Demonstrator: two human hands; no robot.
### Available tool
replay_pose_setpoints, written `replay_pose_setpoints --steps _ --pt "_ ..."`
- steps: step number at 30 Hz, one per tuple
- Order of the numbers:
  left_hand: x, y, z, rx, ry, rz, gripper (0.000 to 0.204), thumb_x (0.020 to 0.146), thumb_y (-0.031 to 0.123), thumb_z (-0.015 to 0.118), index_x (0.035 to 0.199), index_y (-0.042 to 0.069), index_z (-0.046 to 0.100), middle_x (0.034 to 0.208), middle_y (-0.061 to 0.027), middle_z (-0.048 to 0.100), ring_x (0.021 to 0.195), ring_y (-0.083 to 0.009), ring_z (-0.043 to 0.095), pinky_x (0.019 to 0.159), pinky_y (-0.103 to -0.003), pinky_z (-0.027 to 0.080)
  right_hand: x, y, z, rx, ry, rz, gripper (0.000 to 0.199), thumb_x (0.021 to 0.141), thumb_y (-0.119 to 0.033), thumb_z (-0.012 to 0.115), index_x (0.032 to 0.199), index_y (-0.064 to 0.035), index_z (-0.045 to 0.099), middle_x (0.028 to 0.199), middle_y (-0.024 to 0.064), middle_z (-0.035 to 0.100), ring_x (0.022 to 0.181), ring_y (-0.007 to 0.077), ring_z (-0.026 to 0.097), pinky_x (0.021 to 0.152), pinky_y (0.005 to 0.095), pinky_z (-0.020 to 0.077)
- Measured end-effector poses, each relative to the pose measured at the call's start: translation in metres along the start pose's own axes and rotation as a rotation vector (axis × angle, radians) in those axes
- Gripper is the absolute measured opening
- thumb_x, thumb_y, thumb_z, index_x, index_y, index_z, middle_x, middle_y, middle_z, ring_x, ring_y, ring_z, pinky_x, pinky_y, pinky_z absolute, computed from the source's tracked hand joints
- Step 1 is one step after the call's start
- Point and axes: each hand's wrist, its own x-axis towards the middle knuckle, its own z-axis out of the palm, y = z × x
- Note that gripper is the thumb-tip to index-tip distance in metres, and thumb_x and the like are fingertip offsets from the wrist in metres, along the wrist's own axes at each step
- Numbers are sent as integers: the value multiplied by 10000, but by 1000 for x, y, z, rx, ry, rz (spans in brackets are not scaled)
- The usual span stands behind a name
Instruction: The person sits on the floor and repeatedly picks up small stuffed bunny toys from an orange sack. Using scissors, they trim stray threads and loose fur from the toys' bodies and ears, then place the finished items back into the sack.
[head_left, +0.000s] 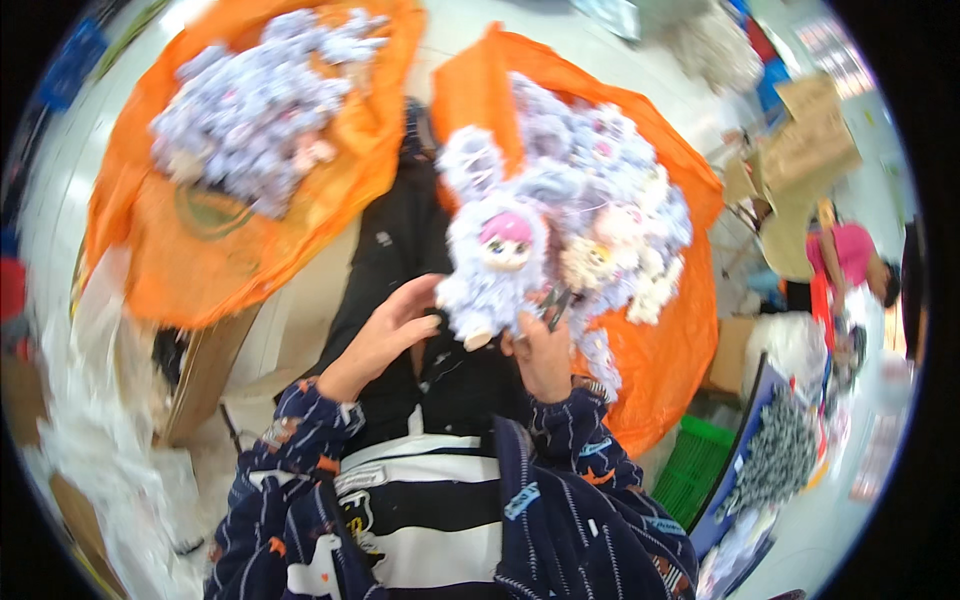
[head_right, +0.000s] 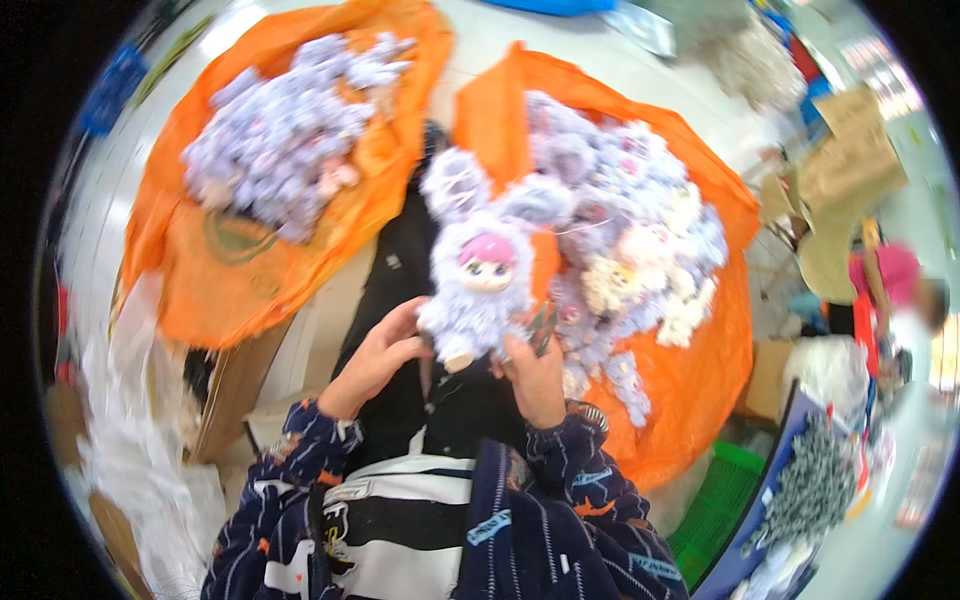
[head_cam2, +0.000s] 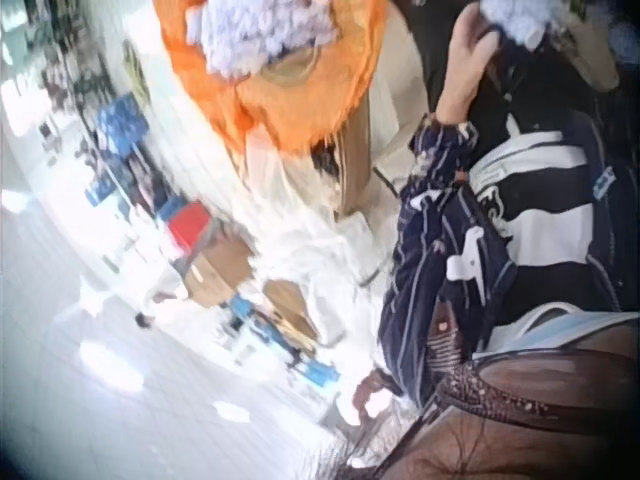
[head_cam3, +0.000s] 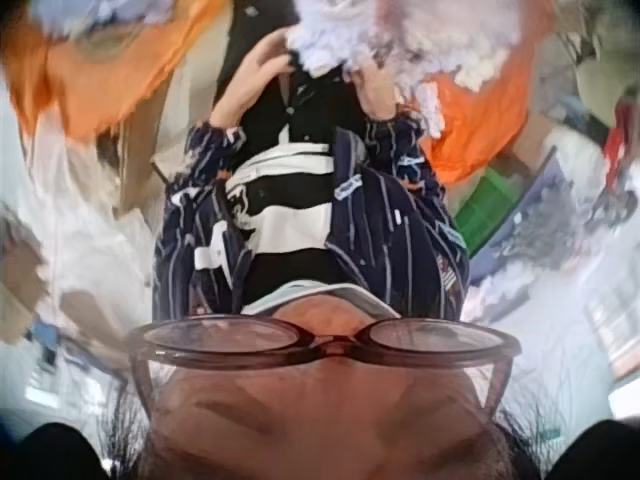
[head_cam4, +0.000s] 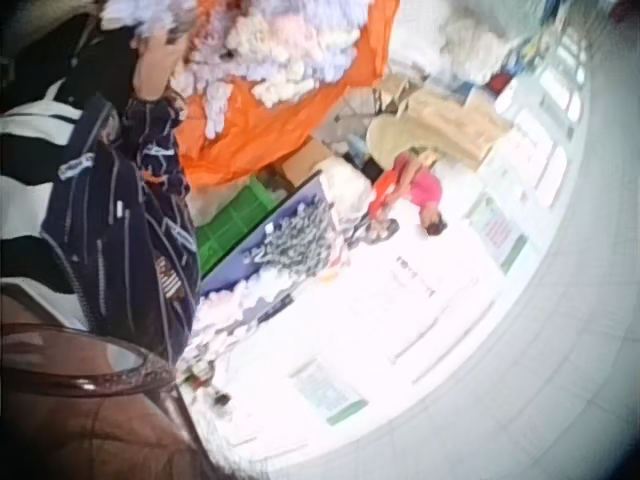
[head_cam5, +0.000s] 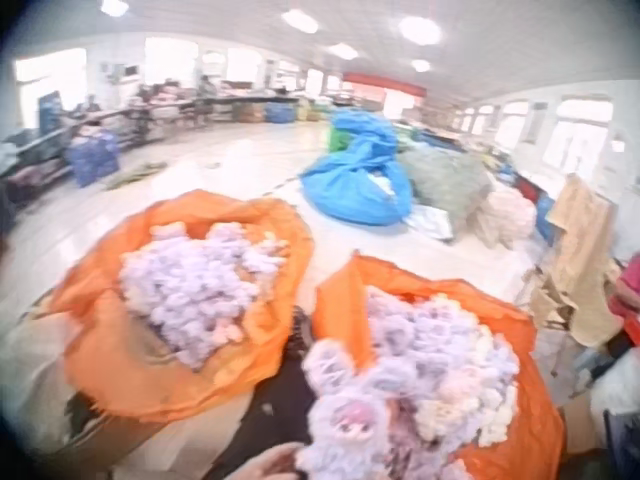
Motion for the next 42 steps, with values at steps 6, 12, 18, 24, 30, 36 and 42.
replay_pose_setpoints --steps 6,12,18,24,30,36,42 --pt "-47 5 -4 -387 79 -1 374 829 156 590 1155 11 477 1019 -86 582 892 -161 582 762 -285 475 -21 20 36 -700 -351 117 290 818 -172 614 1019 19 533 769 38 582 661 72 540 568 199 425" --pt "-67 -10 -14 -397 117 39 387 817 124 604 1161 20 460 1036 -77 570 927 -160 568 800 -303 466 -31 14 55 -964 -274 -302 188 755 -89 662 869 42 589 747 71 596 667 107 551 592 218 430" --pt "-70 -21 -7 -298 120 65 413 818 138 621 1179 32 453 1055 -52 560 938 -133 548 805 -285 452 -31 36 50 -952 -378 -185 108 762 -72 619 813 20 591 693 52 574 569 126 530 517 241 405" --pt "-71 -25 -9 -318 113 -29 356 847 189 589 1152 33 490 1003 -43 580 888 -113 559 754 -256 462 -29 19 40 -571 -318 13 133 786 -106 612 853 5 585 698 9 544 602 79 504 550 205 388" --pt "-68 -32 -13 -366 91 -52 344 870 225 553 1149 32 493 992 -45 585 858 -108 566 720 -252 466 -21 13 32 -1185 -529 -496 339 738 -143 659 1026 8 565 758 92 515 669 217 519 595 296 407" --pt "-67 -29 -12 -374 108 -74 333 869 229 554 1136 36 500 973 -35 584 843 -101 564 713 -248 463 -14 22 21 -1380 -543 -643 348 728 -178 670 1033 -37 583 767 75 527 707 228 514 667 326 372" --pt "-66 -32 -12 -349 90 -77 318 871 235 551 1120 43 509 968 -23 583 835 -86 560 698 -234 458 -13 27 21 -1416 -507 -815 289 683 -128 690 955 -66 616 731 41 538 703 211 519 673 333 370"
